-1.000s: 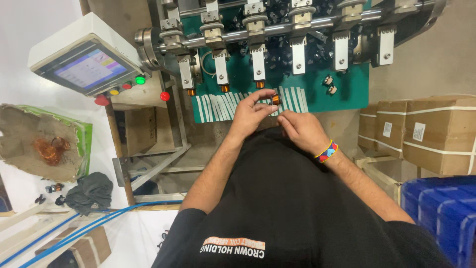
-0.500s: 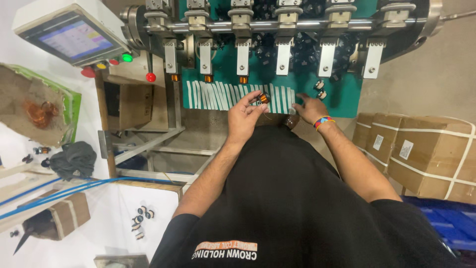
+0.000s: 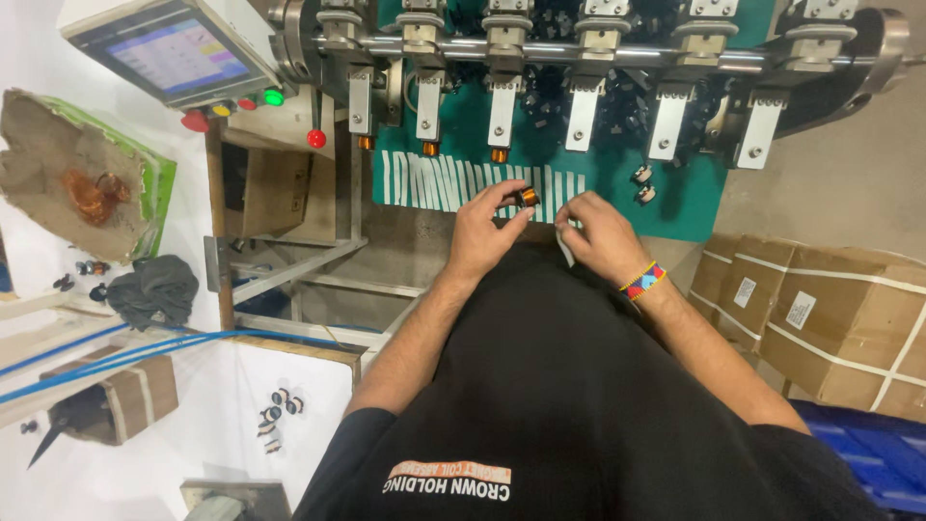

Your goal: The person loads small black bobbins onto a multi-spindle coil winding machine, starts the machine to wind copper wire, then removes the wound coils and trims the wire with scissors. They place finished coils aside and wipe parts with a cloth.

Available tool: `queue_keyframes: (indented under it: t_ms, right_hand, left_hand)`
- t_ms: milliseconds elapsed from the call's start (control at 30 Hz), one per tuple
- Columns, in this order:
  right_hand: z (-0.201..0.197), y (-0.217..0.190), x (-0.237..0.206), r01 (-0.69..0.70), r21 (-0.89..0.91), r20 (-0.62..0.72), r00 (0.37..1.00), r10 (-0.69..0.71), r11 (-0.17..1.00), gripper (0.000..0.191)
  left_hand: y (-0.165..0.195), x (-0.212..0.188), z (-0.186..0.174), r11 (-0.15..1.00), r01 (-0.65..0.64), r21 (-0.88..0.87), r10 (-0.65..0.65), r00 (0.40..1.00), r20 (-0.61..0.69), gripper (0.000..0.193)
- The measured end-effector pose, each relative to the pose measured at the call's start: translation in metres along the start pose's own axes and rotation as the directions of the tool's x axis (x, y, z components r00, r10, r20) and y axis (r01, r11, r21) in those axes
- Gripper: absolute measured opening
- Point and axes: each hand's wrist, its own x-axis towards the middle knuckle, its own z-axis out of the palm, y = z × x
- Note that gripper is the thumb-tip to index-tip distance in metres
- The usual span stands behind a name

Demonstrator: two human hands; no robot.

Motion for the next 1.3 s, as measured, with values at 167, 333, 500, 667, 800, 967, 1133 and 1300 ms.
queue_keyframes:
  t_ms: [167,333,500,667,800,967,1133,1300]
  right_hand:
    - [-0.020,-0.050,0.012,0.201,0.143,-0.140,0.973,-0.181,0.969,0.023]
    - [-0.017,-0.067,0.019,0.105,0.058,-0.203,0.975,-0.091,0.993,0.028]
    - [0.014,-0.073,-0.007,-0.095,0.342,-0.156,0.975,0.156,0.935,0.050]
    - [0.050,-0.064,-0.022,-0.325,0.761,0.142,0.928,0.344,0.562,0.020]
    - [0.055,-0.057,-0.018,-0.281,0.744,0.090,0.941,0.325,0.606,0.019]
    - [0.037,-0.072,-0.007,-0.234,0.480,-0.123,0.936,0.329,0.846,0.012]
    - [0.015,-0.089,0.005,0.079,-0.188,-0.475,0.865,-0.161,0.979,0.008]
    - [0.021,-0.083,0.009,0.108,-0.057,-0.517,0.847,-0.122,0.993,0.009]
  left_hand:
    - [0.015,0.017,-0.011,0.990,-0.138,-0.042,0.143,0.976,0.162,0.057]
    - [0.024,0.022,-0.030,0.926,-0.379,0.007,0.362,0.890,0.278,0.051]
    - [0.019,0.024,-0.047,0.941,-0.337,-0.009,0.328,0.908,0.261,0.034]
    - [0.002,0.026,-0.062,0.947,-0.319,-0.031,0.319,0.930,0.182,0.034]
    - [-0.016,0.025,-0.065,0.967,-0.215,-0.135,0.237,0.956,0.172,0.034]
    - [-0.041,0.026,-0.055,0.579,0.435,-0.689,-0.058,0.866,0.497,0.041]
    - [-0.051,0.016,-0.042,0.276,0.699,-0.660,-0.134,0.708,0.693,0.037]
    - [-0.040,0.015,-0.036,0.147,0.686,-0.713,-0.080,0.726,0.683,0.037]
